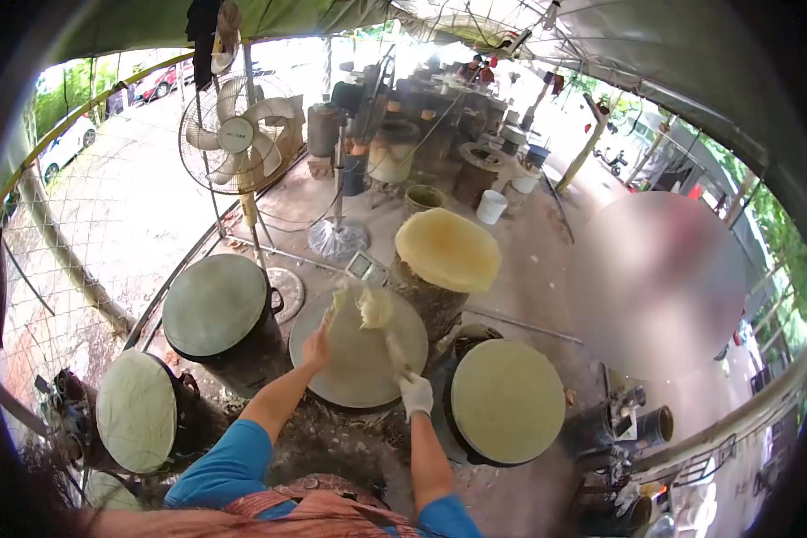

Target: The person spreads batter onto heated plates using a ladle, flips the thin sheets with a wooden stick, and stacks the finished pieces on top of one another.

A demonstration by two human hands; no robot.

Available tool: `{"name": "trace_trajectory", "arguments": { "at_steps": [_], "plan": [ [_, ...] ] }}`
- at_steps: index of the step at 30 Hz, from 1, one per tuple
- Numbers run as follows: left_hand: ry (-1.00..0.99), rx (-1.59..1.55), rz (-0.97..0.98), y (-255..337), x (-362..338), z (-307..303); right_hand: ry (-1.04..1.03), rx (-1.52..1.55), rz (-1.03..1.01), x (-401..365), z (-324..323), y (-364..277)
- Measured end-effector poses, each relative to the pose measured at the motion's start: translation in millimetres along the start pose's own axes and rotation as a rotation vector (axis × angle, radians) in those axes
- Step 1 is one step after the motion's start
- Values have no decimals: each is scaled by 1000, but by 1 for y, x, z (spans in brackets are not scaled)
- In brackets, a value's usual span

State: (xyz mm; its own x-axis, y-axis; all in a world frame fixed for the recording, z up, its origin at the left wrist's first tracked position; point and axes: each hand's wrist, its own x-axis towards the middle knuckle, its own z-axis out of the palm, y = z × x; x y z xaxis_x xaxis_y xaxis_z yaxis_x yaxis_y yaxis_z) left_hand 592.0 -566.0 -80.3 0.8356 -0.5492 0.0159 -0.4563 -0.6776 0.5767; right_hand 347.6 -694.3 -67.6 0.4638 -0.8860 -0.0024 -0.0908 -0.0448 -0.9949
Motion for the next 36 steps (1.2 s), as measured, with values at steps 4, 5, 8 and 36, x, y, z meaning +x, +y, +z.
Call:
{"name": "trace_trajectory", "arguments": {
  "at_steps": [4, 5, 8, 36],
  "plan": [
    [211, -409, -60, -26, 18, -33, -85, -977, -125, 22, -2, -10],
    [169, -610, -157, -24, 14, -51, -104, -794, 4, 30, -2, 0],
    [214, -602, 54, -60, -48, -76, -21, -253, 5, 25, 80, 35],
    [-23, -1049, -654, -98, -274, -107, -469, -47, 557, 113, -15, -28]
  ]
}}
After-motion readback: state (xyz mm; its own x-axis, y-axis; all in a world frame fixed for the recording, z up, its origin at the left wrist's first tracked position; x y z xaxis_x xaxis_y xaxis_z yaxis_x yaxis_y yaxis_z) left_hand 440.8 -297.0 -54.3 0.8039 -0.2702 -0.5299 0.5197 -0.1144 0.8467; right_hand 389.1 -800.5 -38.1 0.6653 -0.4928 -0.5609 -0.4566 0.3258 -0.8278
